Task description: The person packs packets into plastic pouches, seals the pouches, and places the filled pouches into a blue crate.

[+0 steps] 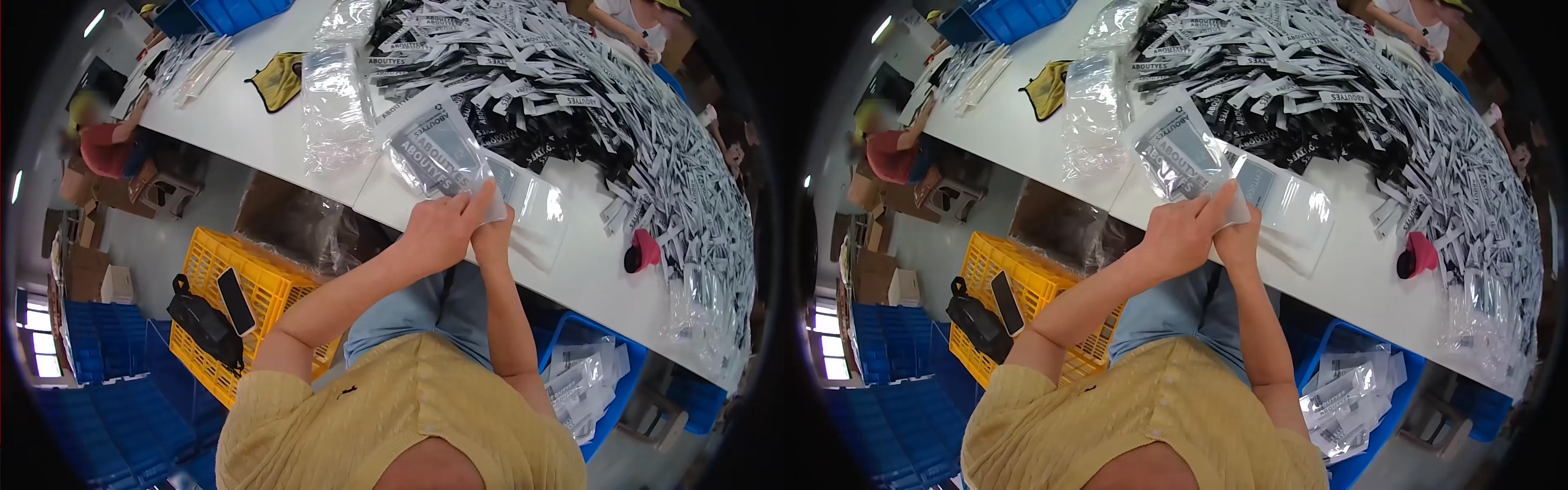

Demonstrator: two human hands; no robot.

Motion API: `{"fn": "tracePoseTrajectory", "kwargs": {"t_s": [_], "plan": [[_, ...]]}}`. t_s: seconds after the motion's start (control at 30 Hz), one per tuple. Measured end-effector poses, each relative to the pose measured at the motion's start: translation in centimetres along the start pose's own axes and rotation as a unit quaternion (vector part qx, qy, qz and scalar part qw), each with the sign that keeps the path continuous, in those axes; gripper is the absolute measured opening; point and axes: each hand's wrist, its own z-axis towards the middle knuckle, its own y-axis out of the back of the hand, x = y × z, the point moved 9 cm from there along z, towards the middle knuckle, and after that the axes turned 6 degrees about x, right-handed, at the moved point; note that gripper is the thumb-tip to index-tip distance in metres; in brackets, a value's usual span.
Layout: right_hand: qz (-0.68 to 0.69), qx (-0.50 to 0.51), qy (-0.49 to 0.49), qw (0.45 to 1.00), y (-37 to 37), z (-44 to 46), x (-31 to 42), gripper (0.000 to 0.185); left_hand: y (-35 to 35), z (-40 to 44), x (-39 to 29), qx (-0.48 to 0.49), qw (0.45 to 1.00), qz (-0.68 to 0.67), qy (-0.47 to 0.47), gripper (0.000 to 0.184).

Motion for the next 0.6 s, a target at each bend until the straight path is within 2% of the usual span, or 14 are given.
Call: {"fn": "tracePoseTrajectory", "kwargs": {"t_s": [0.13, 0.2, 0.23, 0.3, 0.33, 0.37, 0.47, 0.5, 0.6], "plan": [[-0.021, 0.073, 0.023, 0.997, 0.6, -0.2, -0.1, 0.015, 1.5, 0.5, -0.6, 0.151, 0.970, -0.187, -0.028, 0.063], [-0.003, 0.132, 0.036, 0.991, 0.2, -0.6, 0.6, 0.016, 4.3, 1.8, -0.8, 0.073, 0.989, -0.067, -0.113, 0.063], [-0.036, 0.187, 0.060, 0.980, -0.3, -0.8, 0.8, 0.015, 5.3, 2.6, -1.0, 0.036, 0.985, 0.009, -0.166, 0.062], [-0.014, 0.207, -0.016, 0.978, -0.9, -1.1, 1.8, 0.015, 4.8, 3.7, -0.2, 0.120, 0.978, 0.046, -0.162, 0.061], [-0.003, 0.215, -0.054, 0.975, -1.2, -1.3, 1.8, 0.015, 3.5, 3.8, 0.8, 0.241, 0.965, 0.006, -0.105, 0.059], [0.007, 0.262, -0.012, 0.965, -1.6, -1.3, 1.8, 0.016, 2.2, 3.3, 1.8, 0.356, 0.933, -0.032, -0.048, 0.058], [0.084, 0.305, -0.057, 0.947, -2.0, -1.8, 1.3, 0.018, 0.7, 2.7, 2.8, 0.491, 0.851, -0.186, 0.026, 0.057], [0.070, 0.303, -0.051, 0.949, -2.1, -1.7, 1.6, 0.019, 0.1, 2.3, 3.0, 0.492, 0.827, -0.268, 0.047, 0.049], [0.064, 0.296, -0.063, 0.951, -2.1, -1.9, 2.0, 0.022, -0.8, 1.8, 3.7, 0.466, 0.791, -0.385, 0.093, 0.037]]}}
